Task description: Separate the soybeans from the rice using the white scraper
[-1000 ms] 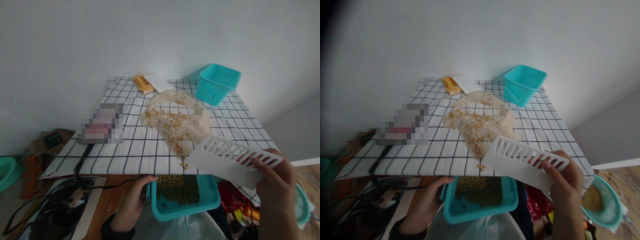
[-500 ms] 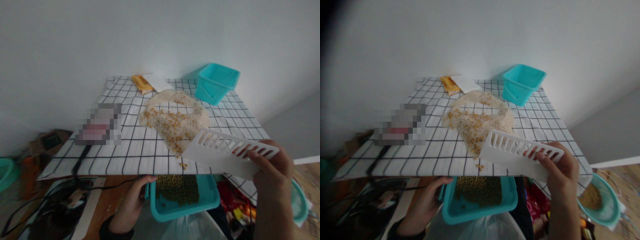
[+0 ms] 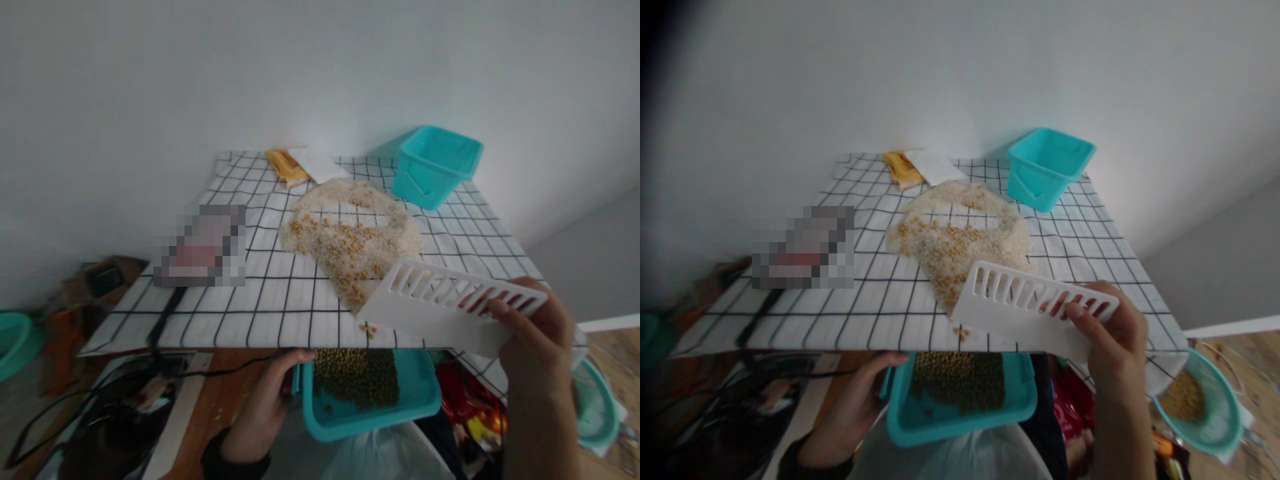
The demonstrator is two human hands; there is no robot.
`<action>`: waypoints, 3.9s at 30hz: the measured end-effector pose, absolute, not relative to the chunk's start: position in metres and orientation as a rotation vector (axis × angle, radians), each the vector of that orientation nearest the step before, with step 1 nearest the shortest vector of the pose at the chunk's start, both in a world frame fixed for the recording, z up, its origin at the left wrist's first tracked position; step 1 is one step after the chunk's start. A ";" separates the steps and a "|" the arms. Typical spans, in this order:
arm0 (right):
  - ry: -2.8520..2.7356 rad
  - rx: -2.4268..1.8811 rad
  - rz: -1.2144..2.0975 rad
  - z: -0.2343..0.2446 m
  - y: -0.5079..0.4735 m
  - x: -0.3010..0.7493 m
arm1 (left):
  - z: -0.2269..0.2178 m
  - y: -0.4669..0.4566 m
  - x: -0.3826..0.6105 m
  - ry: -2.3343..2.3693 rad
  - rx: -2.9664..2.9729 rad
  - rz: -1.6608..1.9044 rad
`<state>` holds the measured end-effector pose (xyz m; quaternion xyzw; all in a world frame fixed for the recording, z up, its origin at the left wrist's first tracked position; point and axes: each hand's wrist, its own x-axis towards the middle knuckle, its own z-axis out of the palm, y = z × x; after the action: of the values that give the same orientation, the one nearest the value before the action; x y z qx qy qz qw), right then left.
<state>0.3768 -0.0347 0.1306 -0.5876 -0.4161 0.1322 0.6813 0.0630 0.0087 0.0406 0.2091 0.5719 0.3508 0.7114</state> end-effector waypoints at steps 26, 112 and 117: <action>-1.038 -1.317 0.345 0.131 -0.038 0.386 | 0.044 0.011 0.064 1.247 0.416 0.754; -1.038 -1.231 0.362 0.121 -0.014 0.385 | 0.056 0.012 0.065 1.322 0.413 0.758; -1.044 -1.196 0.390 0.120 -0.017 0.383 | 0.057 0.013 0.065 1.287 0.412 0.740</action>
<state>0.3829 -0.0168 0.1197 -0.5336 -0.4657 0.1741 0.6842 0.0647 0.0128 0.0572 0.1861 0.5816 0.3344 0.7178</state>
